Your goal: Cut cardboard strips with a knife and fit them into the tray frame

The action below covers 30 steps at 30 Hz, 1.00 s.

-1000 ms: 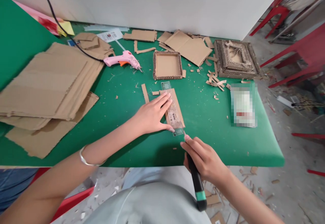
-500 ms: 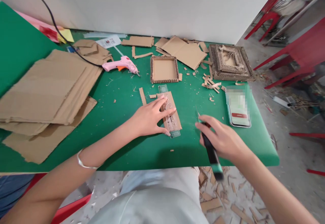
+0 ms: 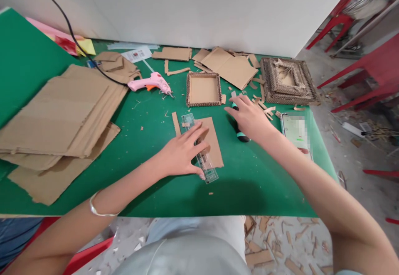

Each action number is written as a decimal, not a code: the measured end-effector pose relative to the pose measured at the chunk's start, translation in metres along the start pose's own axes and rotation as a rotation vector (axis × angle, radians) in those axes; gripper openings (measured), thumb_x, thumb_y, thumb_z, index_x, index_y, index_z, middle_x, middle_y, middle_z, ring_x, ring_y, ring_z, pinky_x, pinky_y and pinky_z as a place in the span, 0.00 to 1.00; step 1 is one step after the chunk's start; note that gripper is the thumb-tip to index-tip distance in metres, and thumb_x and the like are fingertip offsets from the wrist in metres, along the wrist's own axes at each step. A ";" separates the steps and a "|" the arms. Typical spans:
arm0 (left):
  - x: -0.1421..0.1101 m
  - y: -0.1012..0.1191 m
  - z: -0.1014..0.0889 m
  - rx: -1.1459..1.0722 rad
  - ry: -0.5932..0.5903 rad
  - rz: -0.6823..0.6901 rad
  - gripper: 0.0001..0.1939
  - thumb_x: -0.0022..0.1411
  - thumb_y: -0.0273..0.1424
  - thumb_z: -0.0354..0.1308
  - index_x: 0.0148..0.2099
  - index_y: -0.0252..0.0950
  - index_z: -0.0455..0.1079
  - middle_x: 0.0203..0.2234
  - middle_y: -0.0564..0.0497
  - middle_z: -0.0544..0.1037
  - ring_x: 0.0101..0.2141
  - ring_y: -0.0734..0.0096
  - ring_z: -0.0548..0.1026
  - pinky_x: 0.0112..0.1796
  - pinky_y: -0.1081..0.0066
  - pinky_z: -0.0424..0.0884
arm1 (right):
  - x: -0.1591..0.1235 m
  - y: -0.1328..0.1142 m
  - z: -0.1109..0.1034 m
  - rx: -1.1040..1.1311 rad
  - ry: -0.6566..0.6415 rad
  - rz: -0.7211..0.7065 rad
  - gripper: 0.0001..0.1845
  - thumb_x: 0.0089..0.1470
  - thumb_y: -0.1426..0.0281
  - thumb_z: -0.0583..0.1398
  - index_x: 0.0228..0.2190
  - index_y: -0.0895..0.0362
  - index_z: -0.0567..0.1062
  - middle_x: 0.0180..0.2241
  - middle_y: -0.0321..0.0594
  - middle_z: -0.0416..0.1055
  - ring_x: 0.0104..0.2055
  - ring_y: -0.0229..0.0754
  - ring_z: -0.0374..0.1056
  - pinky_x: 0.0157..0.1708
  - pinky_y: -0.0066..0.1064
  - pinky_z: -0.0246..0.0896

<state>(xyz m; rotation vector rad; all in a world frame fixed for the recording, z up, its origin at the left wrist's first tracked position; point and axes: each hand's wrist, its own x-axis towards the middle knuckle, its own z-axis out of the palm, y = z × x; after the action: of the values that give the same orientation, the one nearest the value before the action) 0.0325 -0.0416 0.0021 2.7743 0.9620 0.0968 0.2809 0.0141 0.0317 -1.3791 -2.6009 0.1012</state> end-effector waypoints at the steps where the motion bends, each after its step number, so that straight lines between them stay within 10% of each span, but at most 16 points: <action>1: 0.000 0.000 0.000 0.000 0.000 0.002 0.40 0.45 0.60 0.61 0.52 0.36 0.66 0.64 0.36 0.53 0.65 0.43 0.44 0.57 0.51 0.60 | 0.000 -0.007 0.002 0.207 0.018 0.099 0.22 0.52 0.80 0.52 0.48 0.58 0.71 0.51 0.51 0.67 0.55 0.52 0.62 0.51 0.49 0.63; 7: 0.000 0.000 -0.001 -0.038 -0.026 -0.004 0.40 0.46 0.61 0.59 0.52 0.37 0.66 0.61 0.35 0.58 0.65 0.42 0.44 0.56 0.49 0.61 | 0.007 -0.036 0.013 1.258 -0.242 0.639 0.22 0.49 0.71 0.61 0.47 0.59 0.69 0.43 0.50 0.72 0.38 0.43 0.73 0.32 0.36 0.74; 16: -0.005 -0.003 0.000 -0.142 0.055 0.068 0.42 0.45 0.58 0.62 0.53 0.33 0.66 0.63 0.30 0.50 0.65 0.41 0.40 0.55 0.46 0.62 | 0.006 -0.044 0.014 1.137 -0.503 0.591 0.18 0.41 0.61 0.68 0.16 0.58 0.67 0.12 0.30 0.61 0.13 0.28 0.54 0.13 0.22 0.51; 23: -0.007 0.001 -0.012 -0.247 0.240 -0.043 0.33 0.55 0.55 0.57 0.56 0.41 0.67 0.61 0.38 0.60 0.60 0.46 0.58 0.53 0.49 0.60 | -0.019 -0.034 -0.017 1.075 -0.036 0.612 0.20 0.37 0.57 0.70 0.21 0.58 0.71 0.19 0.33 0.68 0.19 0.30 0.60 0.18 0.24 0.55; 30: -0.003 0.004 -0.016 -0.687 0.367 -0.369 0.28 0.58 0.55 0.55 0.48 0.37 0.70 0.43 0.45 0.74 0.47 0.55 0.69 0.50 0.52 0.61 | -0.020 -0.071 -0.006 1.250 0.011 0.524 0.19 0.39 0.57 0.69 0.25 0.58 0.73 0.25 0.35 0.72 0.27 0.34 0.66 0.29 0.28 0.63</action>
<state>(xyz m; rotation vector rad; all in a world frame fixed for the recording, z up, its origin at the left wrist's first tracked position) 0.0310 -0.0438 0.0182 1.9541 1.2188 0.7427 0.2349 -0.0425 0.0452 -1.3515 -1.4334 1.4468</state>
